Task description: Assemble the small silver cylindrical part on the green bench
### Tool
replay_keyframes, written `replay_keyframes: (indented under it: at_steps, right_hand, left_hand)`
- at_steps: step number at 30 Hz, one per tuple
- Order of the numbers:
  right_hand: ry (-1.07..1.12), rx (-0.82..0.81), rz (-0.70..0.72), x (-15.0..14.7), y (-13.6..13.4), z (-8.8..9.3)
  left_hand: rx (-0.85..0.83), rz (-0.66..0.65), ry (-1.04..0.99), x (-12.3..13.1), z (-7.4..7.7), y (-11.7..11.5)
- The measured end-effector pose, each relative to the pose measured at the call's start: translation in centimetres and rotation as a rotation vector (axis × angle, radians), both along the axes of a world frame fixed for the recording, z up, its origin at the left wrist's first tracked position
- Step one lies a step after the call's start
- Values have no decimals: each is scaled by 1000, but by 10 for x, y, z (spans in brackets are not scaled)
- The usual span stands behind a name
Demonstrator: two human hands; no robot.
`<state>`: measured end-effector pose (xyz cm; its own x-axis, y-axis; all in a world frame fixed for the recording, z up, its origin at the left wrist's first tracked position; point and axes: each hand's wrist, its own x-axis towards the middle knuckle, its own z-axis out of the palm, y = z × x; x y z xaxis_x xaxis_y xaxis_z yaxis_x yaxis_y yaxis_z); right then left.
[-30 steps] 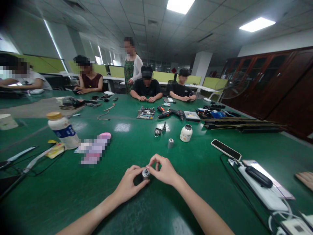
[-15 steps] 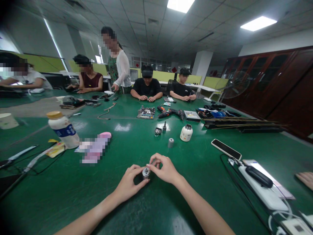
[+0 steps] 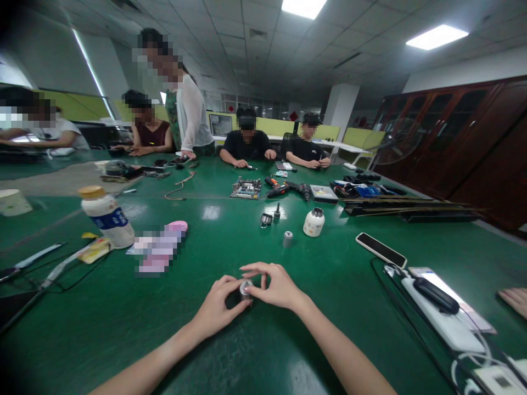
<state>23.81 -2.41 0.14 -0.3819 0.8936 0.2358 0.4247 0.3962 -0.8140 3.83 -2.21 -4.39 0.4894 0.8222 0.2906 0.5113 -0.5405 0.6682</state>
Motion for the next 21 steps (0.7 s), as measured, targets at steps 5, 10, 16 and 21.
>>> replay_keyframes:
  at_steps: [5,10,16,21]
  right_hand:
    - [18,-20,44,-1,0,-3]
    - [48,-30,25,-2,1,-1]
    - [52,-18,-48,-4,-1,1]
    - [188,-25,-128,3,7,2]
  left_hand:
    - [0,1,-12,0,1,-1]
    - [7,1,0,0,-1,-1]
    - [16,-3,-3,-1,-2,0]
    - [6,8,10,0,-1,0]
